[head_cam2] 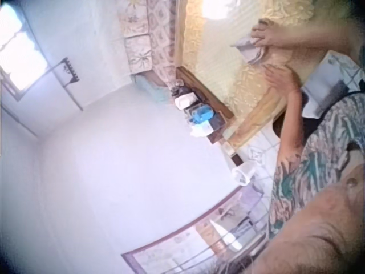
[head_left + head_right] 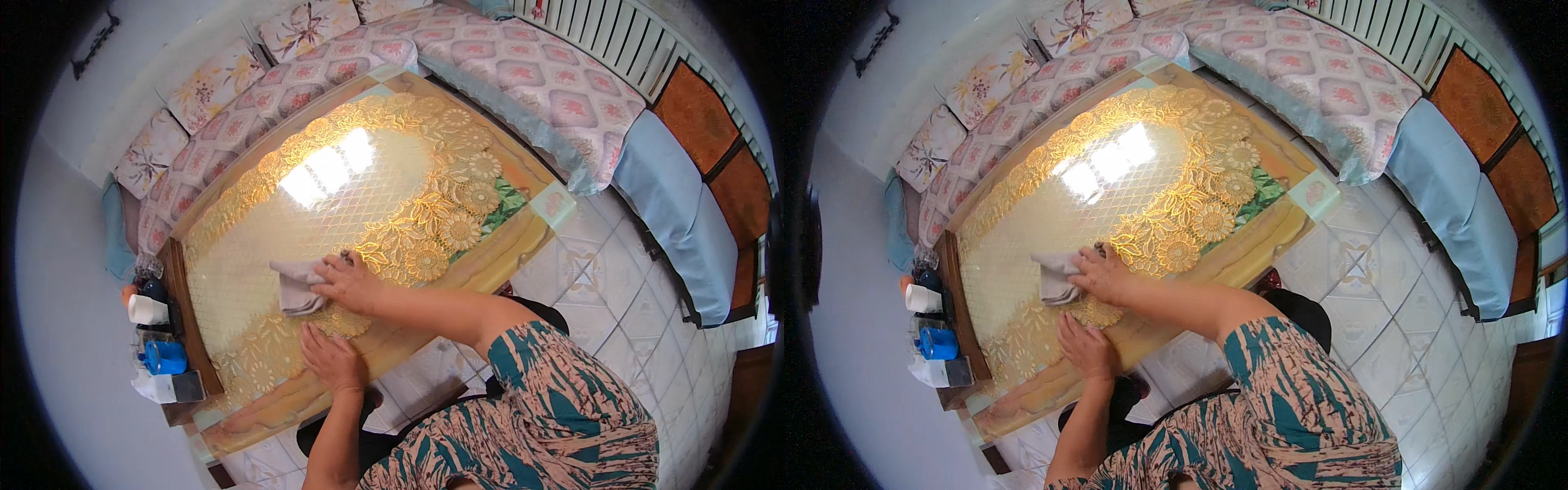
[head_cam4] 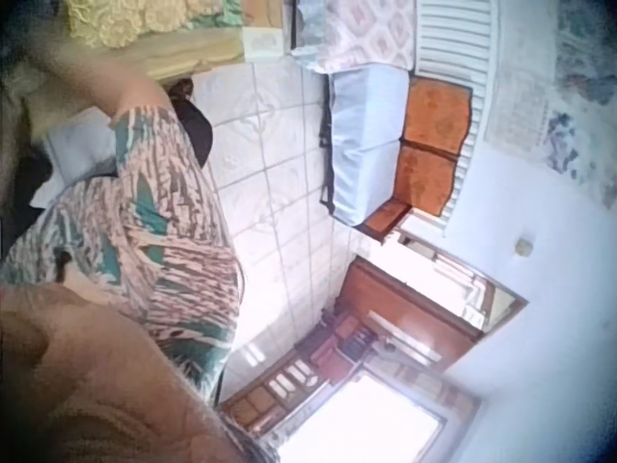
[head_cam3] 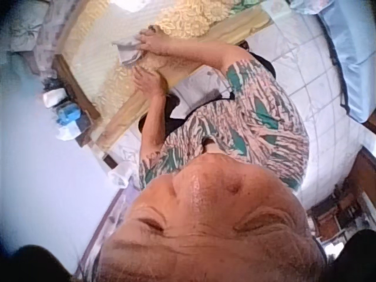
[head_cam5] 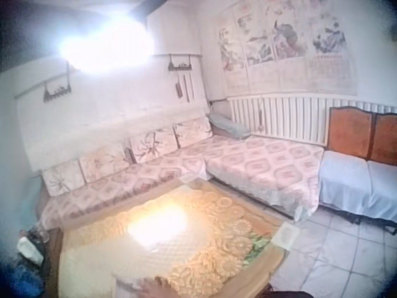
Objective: The person wipes the surface and edges of a glass-topped table using a cloth, moving items aside on a tray to reach the entire surface.
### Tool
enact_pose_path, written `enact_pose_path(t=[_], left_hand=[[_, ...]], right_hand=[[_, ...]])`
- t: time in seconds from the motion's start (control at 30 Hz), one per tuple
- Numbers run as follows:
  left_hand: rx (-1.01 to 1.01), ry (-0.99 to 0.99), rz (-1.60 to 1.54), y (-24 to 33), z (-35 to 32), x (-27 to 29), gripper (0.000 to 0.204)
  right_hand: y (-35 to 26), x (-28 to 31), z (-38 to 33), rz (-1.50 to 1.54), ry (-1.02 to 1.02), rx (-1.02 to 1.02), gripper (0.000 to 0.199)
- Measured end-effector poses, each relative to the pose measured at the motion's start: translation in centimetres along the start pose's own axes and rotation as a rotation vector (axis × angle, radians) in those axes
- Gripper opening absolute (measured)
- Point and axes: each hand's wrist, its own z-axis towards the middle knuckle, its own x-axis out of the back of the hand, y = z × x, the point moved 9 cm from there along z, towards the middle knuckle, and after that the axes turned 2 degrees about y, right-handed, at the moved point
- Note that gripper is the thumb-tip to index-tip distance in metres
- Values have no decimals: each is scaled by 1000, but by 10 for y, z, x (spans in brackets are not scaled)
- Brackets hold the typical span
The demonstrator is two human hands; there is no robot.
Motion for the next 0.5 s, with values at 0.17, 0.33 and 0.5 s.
enact_pose_path(t=[0.17,0.33,0.5], left_hand=[[-23,-35,4,6,1,-1,56],[0,-78,-11,2,0,0,58],[25,-71,-16,1,1,0,58]], right_hand=[[100,12,25,-158,9,-237,35],[240,86,-36,-332,193,-573,36],[325,170,-187,-617,210,-885,37]])
